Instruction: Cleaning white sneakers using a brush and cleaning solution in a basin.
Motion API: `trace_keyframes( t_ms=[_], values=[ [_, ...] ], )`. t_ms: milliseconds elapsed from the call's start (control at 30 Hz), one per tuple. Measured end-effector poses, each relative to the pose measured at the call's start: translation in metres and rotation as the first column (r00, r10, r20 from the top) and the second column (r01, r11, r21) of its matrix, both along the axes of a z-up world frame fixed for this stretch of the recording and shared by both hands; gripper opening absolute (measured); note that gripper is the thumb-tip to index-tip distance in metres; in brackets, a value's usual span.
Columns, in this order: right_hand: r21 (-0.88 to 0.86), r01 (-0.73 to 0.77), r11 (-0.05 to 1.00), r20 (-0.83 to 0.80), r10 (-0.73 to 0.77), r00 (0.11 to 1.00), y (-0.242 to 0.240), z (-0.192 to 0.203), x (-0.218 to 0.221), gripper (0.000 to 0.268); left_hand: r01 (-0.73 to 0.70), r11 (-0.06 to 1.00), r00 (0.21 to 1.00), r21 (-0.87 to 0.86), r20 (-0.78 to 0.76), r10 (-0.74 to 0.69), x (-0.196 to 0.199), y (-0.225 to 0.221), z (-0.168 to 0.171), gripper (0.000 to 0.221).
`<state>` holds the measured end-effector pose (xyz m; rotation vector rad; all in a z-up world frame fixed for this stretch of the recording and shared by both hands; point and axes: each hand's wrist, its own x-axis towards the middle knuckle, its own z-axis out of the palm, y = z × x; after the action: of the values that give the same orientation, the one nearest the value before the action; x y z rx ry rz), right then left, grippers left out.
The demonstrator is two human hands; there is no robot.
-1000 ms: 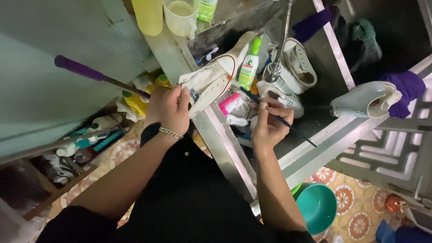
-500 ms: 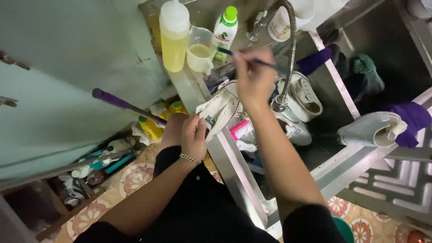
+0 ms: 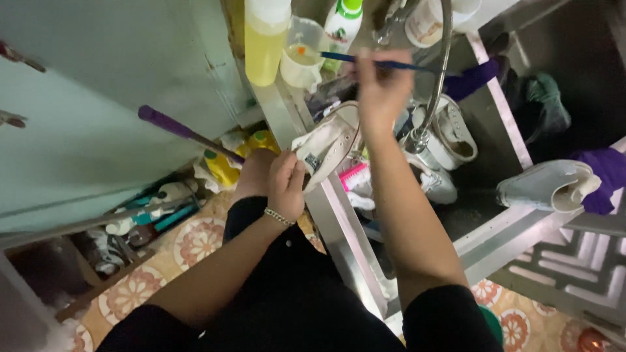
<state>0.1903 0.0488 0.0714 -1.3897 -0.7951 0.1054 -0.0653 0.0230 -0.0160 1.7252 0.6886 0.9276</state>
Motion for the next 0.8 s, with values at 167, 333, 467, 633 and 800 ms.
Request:
trace_keyframes(
  t_ms=[167, 333, 467, 633, 800],
  values=[
    [-0.014, 0.053, 0.998, -0.369, -0.055, 0.928, -0.098, 0.024, -0.021, 0.024, 0.034, 0.997, 0.996, -0.062, 0.083, -0.029, -0.001, 0.004, 0.039, 0.037],
    [-0.117, 0.077, 0.99, -0.445, -0.121, 0.887, -0.148, 0.002, -0.043, 0.024, 0.075, 0.988, 0.99, -0.133, 0.129, -0.058, -0.001, 0.005, 0.036, 0.048],
    [-0.1, 0.025, 0.995, -0.432, -0.066, 0.9, -0.148, -0.006, -0.056, 0.026, 0.053, 0.989, 0.993, -0.139, 0.112, -0.037, -0.001, 0.004, 0.014, 0.05],
    [-0.106, 0.028, 0.994, -0.334, -0.062, 0.941, -0.149, -0.012, -0.045, 0.027, 0.022, 0.986, 0.998, -0.166, 0.06, -0.013, -0.001, 0.002, 0.007, 0.043],
    [-0.097, 0.038, 0.995, -0.083, -0.046, 0.995, -0.146, 0.001, -0.041, 0.027, -0.005, 0.982, 1.0, -0.187, -0.025, 0.0, -0.001, 0.0, -0.003, 0.038]
  ],
)
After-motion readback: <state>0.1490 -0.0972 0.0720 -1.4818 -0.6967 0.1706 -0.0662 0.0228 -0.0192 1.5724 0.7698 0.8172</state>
